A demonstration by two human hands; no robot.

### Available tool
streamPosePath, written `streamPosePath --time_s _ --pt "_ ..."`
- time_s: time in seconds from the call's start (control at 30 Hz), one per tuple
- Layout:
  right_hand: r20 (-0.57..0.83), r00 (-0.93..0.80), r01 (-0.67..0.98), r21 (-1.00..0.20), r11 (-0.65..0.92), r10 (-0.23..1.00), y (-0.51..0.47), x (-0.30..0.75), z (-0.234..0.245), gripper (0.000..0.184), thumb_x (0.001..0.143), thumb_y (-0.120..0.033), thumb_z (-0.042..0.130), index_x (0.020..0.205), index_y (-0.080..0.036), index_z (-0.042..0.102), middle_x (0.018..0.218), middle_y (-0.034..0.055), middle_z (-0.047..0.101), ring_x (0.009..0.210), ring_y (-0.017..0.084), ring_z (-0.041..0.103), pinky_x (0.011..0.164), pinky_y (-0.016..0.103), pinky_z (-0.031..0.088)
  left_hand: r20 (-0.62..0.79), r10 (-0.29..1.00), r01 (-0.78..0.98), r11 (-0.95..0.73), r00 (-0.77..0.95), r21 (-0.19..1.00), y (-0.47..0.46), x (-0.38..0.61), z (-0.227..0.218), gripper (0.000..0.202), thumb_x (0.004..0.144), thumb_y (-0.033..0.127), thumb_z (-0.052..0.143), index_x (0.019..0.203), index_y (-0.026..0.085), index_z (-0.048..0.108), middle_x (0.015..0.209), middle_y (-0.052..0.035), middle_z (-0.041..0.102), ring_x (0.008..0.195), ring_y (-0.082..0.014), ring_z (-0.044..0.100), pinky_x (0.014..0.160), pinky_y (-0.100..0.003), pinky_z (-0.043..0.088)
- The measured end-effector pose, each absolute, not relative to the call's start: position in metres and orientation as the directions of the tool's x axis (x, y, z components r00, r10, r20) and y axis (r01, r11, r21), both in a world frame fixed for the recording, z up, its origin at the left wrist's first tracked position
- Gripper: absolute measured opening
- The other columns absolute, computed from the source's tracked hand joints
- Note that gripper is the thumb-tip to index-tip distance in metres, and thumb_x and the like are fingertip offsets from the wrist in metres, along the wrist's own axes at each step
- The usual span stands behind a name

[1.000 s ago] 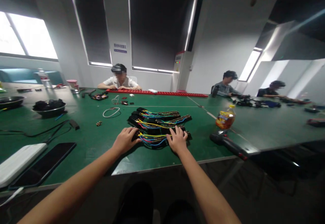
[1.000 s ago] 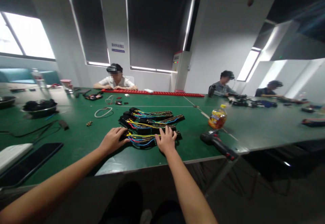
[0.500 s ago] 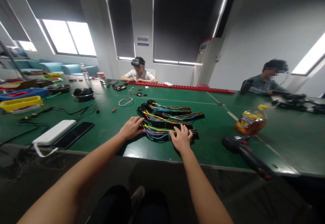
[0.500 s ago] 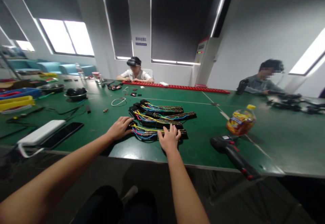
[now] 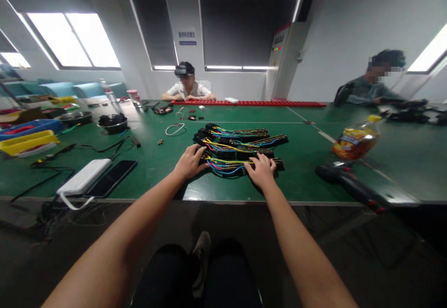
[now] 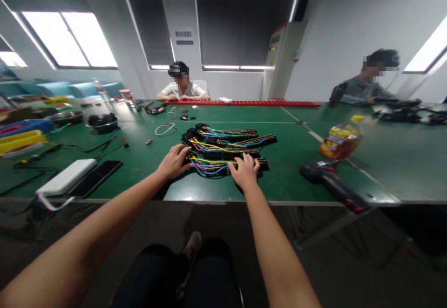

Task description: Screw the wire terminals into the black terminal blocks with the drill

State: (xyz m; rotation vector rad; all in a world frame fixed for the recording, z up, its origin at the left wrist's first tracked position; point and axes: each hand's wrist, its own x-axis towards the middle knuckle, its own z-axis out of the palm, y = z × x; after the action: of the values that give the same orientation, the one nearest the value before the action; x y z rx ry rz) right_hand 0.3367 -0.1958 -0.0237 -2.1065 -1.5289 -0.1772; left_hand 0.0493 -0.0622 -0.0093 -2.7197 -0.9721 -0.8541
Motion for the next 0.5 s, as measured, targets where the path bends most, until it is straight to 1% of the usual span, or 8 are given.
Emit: streamPosePath --time_s 0.1,0.2,0.27,0.4,0.43,0.5 --pt "0.409 0.375 0.910 -0.336 -0.244 0.832 -0.193 0.334 -0.023 0.049 0.096 -0.055 0.040 0.118 -0.024 0.069 0.146 0.0147 0.052 0.137 0.030 0.038 0.113 0.053 0.014 0.571 0.564 0.637 -0.765 0.597 0.090 -0.061 0.048 -0.010 0.075 0.084 0.061 0.060 0.144 0.018 0.042 0.138 -0.0176 0.043 0.129 -0.0332 0.043 0.111 -0.049 0.038" --pt "0.420 0.394 0.907 -0.324 -0.270 0.818 -0.192 0.332 -0.022 0.050 0.097 -0.056 0.036 0.117 -0.025 0.069 0.147 0.0144 0.050 0.138 0.029 0.037 0.113 0.054 0.015 0.567 0.578 0.638 -0.761 0.587 0.116 -0.059 0.047 -0.011 0.082 0.081 0.065 0.062 0.145 0.018 0.041 0.141 -0.0178 0.043 0.132 -0.0345 0.042 0.111 -0.049 0.038" --pt "0.425 0.397 0.909 -0.303 -0.285 0.814 -0.192 0.330 -0.022 0.051 0.097 -0.056 0.034 0.119 -0.025 0.068 0.147 0.0152 0.049 0.138 0.029 0.036 0.112 0.054 0.016 0.552 0.585 0.626 -0.767 0.594 0.140 -0.057 0.047 -0.011 0.085 0.080 0.067 0.062 0.146 0.019 0.041 0.145 -0.0175 0.042 0.136 -0.0355 0.039 0.113 -0.050 0.036" --pt "0.429 0.388 0.920 -0.238 -0.312 0.816 -0.193 0.326 -0.021 0.054 0.098 -0.057 0.033 0.127 -0.024 0.063 0.148 0.0162 0.048 0.138 0.029 0.035 0.113 0.054 0.016 0.537 0.578 0.586 -0.790 0.614 0.180 -0.053 0.048 -0.014 0.086 0.080 0.067 0.061 0.148 0.019 0.039 0.154 -0.0168 0.035 0.144 -0.0364 0.030 0.118 -0.050 0.029" --pt "0.429 0.388 0.921 -0.222 -0.321 0.816 -0.193 0.325 -0.021 0.055 0.098 -0.057 0.032 0.129 -0.023 0.062 0.148 0.0164 0.048 0.138 0.030 0.035 0.113 0.054 0.016 0.538 0.580 0.578 -0.792 0.612 0.196 -0.052 0.048 -0.014 0.087 0.080 0.068 0.061 0.149 0.020 0.039 0.155 -0.0167 0.034 0.144 -0.0368 0.030 0.117 -0.051 0.029" --pt "0.425 0.389 0.921 -0.193 -0.338 0.817 -0.193 0.323 -0.020 0.056 0.099 -0.056 0.030 0.132 -0.022 0.059 0.149 0.0163 0.047 0.138 0.029 0.036 0.113 0.053 0.017 0.535 0.592 0.559 -0.792 0.603 0.246 -0.049 0.047 -0.015 0.085 0.081 0.068 0.059 0.149 0.020 0.039 0.153 -0.0164 0.037 0.141 -0.0365 0.037 0.115 -0.051 0.034"
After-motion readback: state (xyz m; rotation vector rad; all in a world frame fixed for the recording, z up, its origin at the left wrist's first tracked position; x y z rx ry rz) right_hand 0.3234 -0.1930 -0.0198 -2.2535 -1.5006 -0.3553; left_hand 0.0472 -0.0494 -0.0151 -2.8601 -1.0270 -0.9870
